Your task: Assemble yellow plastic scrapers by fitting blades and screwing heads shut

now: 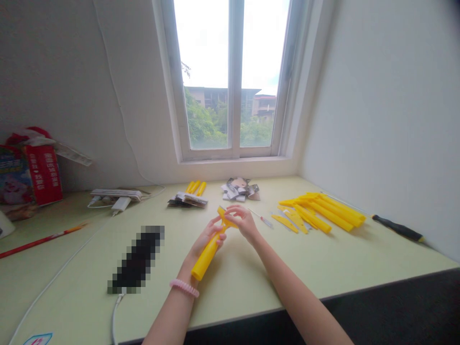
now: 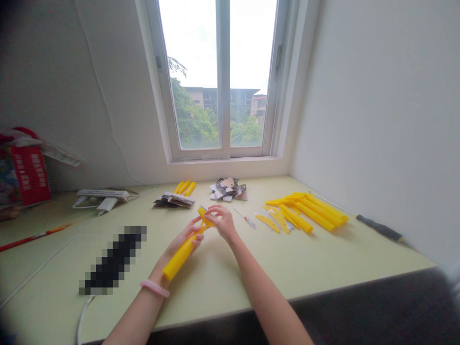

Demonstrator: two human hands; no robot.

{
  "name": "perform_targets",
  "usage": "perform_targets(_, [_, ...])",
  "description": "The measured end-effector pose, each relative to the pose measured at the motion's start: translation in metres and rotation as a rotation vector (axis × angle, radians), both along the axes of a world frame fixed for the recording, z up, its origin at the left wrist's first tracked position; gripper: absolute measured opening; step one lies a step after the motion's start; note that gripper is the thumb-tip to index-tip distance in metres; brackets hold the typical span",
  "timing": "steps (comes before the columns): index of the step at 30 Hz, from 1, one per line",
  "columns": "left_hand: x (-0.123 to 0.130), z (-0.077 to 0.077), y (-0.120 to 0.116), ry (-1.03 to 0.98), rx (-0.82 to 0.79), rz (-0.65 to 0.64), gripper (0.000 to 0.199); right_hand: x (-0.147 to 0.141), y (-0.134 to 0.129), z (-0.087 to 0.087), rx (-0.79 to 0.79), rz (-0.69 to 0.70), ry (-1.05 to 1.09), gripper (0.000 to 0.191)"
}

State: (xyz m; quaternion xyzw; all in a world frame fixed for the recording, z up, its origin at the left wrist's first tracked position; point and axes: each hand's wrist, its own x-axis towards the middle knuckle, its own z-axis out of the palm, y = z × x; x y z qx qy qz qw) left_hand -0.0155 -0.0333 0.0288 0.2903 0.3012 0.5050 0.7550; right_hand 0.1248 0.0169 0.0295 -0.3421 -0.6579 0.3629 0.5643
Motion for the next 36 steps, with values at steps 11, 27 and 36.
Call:
perform_targets(11, [0.002,0.000,0.000,0.071,0.041,-0.017,0.058,0.004,0.001,0.001,-0.226,0.107,0.136,0.014])
perform_targets(27, [0.001,0.001,0.000,0.041,0.033,0.020,0.058,0.012,0.008,-0.007,-0.020,-0.077,-0.128,0.020])
perform_targets(36, [0.000,0.005,-0.004,0.008,0.004,0.025,0.059,0.087,0.014,-0.011,0.021,-0.688,-0.790,0.021])
